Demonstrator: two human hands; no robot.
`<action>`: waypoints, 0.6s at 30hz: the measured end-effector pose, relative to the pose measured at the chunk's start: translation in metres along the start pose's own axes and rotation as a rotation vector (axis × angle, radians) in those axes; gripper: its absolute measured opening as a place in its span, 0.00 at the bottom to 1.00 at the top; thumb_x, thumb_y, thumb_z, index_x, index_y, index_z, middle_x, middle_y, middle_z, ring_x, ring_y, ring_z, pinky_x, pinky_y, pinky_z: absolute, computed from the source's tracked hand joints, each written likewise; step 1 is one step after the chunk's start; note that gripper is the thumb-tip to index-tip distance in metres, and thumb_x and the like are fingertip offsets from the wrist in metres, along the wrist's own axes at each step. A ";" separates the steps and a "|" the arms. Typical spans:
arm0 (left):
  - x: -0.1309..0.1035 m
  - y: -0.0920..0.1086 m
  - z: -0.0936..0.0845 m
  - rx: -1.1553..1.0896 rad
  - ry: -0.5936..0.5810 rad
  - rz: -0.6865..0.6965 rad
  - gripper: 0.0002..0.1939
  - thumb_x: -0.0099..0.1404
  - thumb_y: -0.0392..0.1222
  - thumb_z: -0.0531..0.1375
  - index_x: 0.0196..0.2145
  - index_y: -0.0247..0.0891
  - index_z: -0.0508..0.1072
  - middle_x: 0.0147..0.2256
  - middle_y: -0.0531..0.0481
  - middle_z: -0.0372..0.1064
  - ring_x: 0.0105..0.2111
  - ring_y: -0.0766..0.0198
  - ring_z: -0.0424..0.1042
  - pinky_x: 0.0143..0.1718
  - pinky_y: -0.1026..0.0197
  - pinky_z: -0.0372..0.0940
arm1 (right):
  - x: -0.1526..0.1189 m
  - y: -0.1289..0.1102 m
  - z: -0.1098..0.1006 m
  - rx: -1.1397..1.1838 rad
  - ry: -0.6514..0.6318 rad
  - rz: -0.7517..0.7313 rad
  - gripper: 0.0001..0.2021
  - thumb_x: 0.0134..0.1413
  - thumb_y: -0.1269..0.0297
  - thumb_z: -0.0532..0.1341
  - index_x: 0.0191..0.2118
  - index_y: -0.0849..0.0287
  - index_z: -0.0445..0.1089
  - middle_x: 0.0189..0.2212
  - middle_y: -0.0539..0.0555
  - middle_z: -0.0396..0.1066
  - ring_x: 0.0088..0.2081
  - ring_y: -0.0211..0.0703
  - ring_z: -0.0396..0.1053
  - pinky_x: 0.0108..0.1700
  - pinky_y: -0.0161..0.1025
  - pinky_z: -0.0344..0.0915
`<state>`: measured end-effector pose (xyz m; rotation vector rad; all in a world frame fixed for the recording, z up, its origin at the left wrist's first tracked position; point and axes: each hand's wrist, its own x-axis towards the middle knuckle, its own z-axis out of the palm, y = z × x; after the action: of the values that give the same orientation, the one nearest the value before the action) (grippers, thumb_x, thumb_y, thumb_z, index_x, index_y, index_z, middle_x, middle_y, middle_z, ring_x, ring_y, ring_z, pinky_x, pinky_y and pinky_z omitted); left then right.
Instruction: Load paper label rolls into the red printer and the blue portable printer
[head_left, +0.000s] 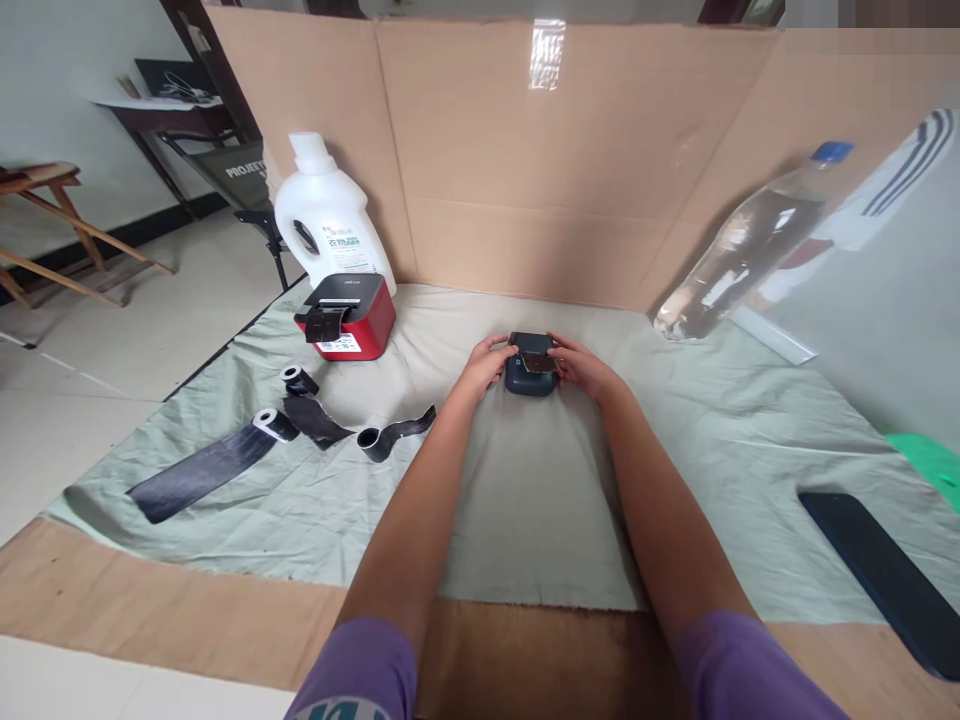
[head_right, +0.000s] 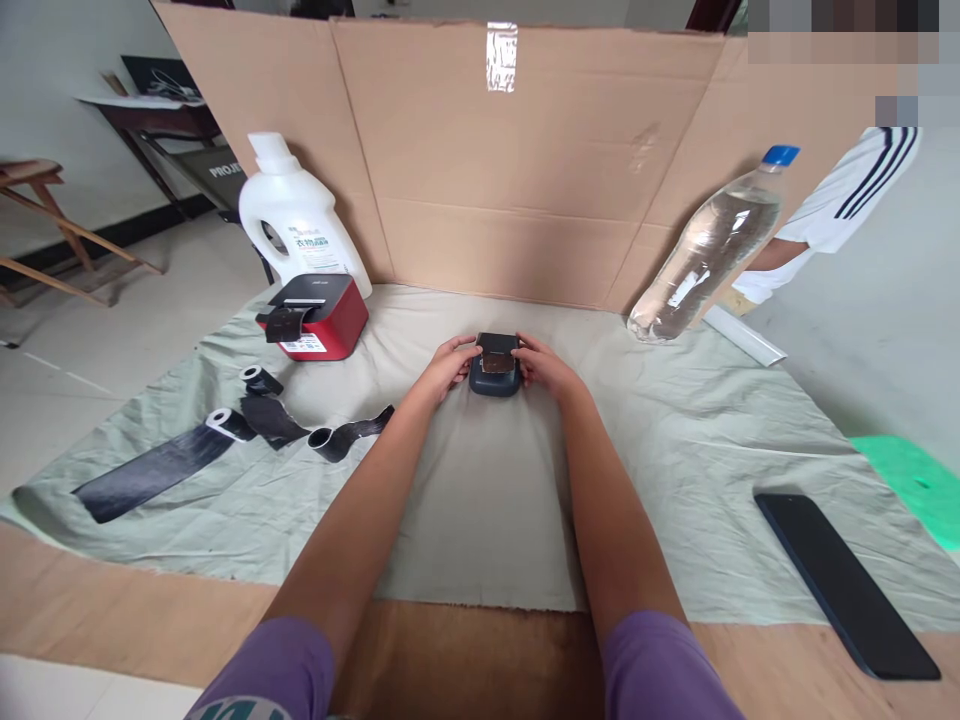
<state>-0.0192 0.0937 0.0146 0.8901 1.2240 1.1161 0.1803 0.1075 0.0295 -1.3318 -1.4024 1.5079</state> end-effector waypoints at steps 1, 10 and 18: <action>0.001 0.000 0.000 -0.002 0.004 0.005 0.24 0.62 0.39 0.65 0.56 0.36 0.71 0.19 0.60 0.57 0.16 0.73 0.52 0.20 0.67 0.43 | 0.001 0.002 0.000 -0.015 0.014 0.000 0.35 0.53 0.59 0.61 0.68 0.54 0.58 0.23 0.44 0.57 0.25 0.38 0.58 0.28 0.34 0.61; -0.006 -0.008 0.004 0.027 0.044 0.161 0.18 0.64 0.36 0.61 0.52 0.36 0.74 0.19 0.61 0.55 0.17 0.72 0.53 0.22 0.68 0.50 | -0.009 0.027 0.023 -0.132 0.246 -0.200 0.41 0.46 0.63 0.53 0.70 0.56 0.53 0.59 0.59 0.65 0.28 0.37 0.60 0.31 0.36 0.63; -0.033 -0.025 0.004 0.044 0.134 0.397 0.17 0.64 0.30 0.58 0.50 0.37 0.72 0.25 0.59 0.59 0.28 0.69 0.63 0.36 0.68 0.61 | -0.042 0.036 0.047 -0.533 0.327 -0.375 0.39 0.50 0.56 0.63 0.67 0.59 0.56 0.56 0.62 0.68 0.55 0.56 0.66 0.56 0.50 0.63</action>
<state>-0.0104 0.0557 -0.0004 1.1387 1.2140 1.4888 0.1516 0.0476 -0.0005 -1.4318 -1.7751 0.6570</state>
